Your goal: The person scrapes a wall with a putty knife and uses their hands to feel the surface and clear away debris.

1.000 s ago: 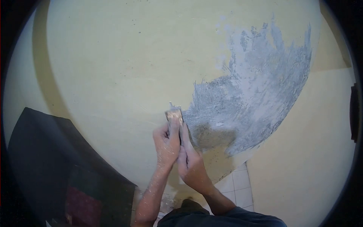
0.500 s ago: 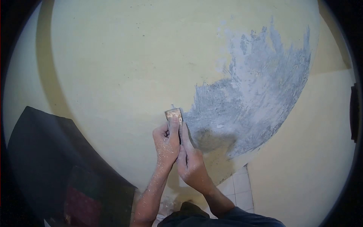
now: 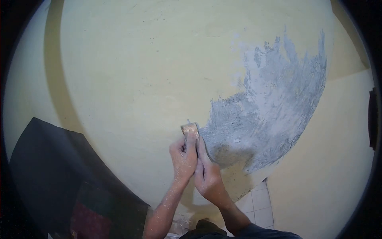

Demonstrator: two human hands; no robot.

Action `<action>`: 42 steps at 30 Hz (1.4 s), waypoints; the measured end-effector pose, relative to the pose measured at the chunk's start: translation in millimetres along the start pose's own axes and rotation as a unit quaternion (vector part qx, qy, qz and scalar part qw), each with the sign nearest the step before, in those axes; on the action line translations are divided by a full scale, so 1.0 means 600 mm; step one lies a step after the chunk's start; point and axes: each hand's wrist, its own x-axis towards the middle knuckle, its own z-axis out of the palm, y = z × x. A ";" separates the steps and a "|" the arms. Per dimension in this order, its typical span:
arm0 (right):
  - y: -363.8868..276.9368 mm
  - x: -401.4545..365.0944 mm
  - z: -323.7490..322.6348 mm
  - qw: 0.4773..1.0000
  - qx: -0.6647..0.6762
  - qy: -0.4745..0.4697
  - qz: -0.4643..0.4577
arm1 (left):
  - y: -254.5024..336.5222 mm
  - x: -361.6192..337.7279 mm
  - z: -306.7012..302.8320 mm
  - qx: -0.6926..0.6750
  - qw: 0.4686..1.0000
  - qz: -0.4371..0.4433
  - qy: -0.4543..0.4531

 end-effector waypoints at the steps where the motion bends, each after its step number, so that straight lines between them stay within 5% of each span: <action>1: -0.005 0.003 -0.004 1.000 -0.003 -0.006 0.012 | 0.026 0.005 0.001 -0.021 1.000 -0.011 -0.007; 3: -0.008 -0.002 -0.005 0.999 -0.010 -0.010 0.032 | 0.021 0.010 -0.008 -0.006 1.000 -0.028 -0.014; 7: 0.029 -0.022 0.014 0.995 -0.063 0.032 -0.068 | -0.018 -0.018 -0.012 0.040 0.999 0.006 0.009; 10: -0.003 -0.012 0.002 0.991 0.053 -0.051 0.114 | 0.005 0.002 -0.028 0.050 0.998 -0.014 -0.028; 14: 0.001 -0.005 -0.003 0.992 0.102 -0.007 0.068 | 0.051 0.005 -0.048 0.174 0.982 -0.034 -0.072; 16: 0.005 -0.007 0.002 0.997 0.067 0.037 0.022 | 0.054 -0.001 -0.053 0.264 0.963 0.016 -0.054; 22: 0.012 -0.037 -0.055 0.978 -0.184 0.071 -0.065 | 0.016 -0.001 -0.091 0.112 0.993 0.025 0.035; 28: 0.015 -0.014 -0.029 0.952 -0.288 0.084 -0.059 | 0.063 0.083 -0.112 0.168 0.925 0.334 0.067; 34: 0.028 0.002 0.023 0.898 -0.422 0.123 0.002 | 0.177 0.231 -0.122 0.223 0.754 0.618 0.010; 38: 0.004 0.014 0.051 0.880 -0.451 0.150 0.021 | 0.267 0.297 -0.086 0.231 0.668 0.708 0.002; 42: -0.003 0.001 0.082 0.880 -0.436 0.184 0.043 | 0.320 0.321 -0.055 0.226 0.650 0.724 -0.054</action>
